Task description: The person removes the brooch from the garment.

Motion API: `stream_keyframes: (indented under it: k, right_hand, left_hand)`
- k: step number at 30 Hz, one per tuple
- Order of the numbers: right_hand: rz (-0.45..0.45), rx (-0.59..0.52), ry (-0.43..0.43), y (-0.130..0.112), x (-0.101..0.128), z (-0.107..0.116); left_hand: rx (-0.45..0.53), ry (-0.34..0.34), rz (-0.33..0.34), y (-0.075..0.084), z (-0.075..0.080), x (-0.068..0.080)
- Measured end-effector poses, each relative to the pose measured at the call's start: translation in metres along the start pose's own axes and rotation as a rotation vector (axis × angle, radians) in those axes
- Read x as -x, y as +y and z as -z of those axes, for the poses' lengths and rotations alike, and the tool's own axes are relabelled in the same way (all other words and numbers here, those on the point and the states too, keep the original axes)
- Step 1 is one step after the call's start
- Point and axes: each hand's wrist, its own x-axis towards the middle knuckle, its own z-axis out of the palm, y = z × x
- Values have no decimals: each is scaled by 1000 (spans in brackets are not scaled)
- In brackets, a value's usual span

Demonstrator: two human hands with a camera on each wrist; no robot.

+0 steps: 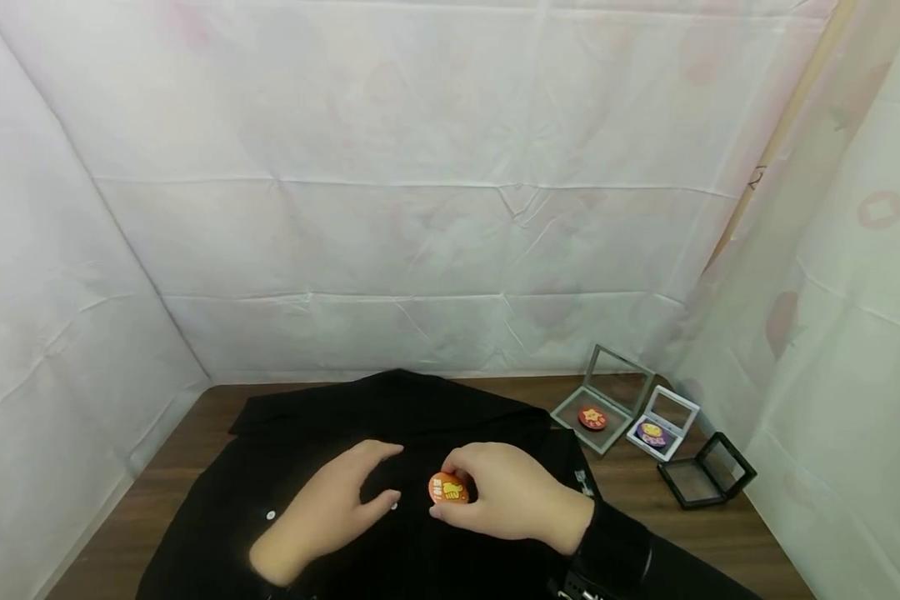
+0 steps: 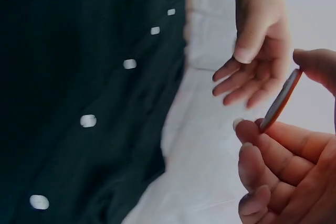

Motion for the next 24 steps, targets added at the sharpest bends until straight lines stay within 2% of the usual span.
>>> stream_keyframes:
  k: [5, 10, 15, 19, 24]
  right_hand:
    - [-76, 83, -32, 25, 5, -19]
    - [-122, 221, -2, 57, 18, -25]
    - [-224, 352, 77, 94, 34, -16]
    - [-347, 341, 104, 121, 47, -2]
    - [-479, 330, 147, 151, 68, 22]
  left_hand:
    - [-75, -236, 97, -41, -14, 6]
    - [-191, -371, 133, -66, -18, 17]
    - [-251, -450, 137, -78, -17, 21]
    - [-240, -465, 154, -82, -19, 21]
    - [-201, -471, 208, -88, -23, 19]
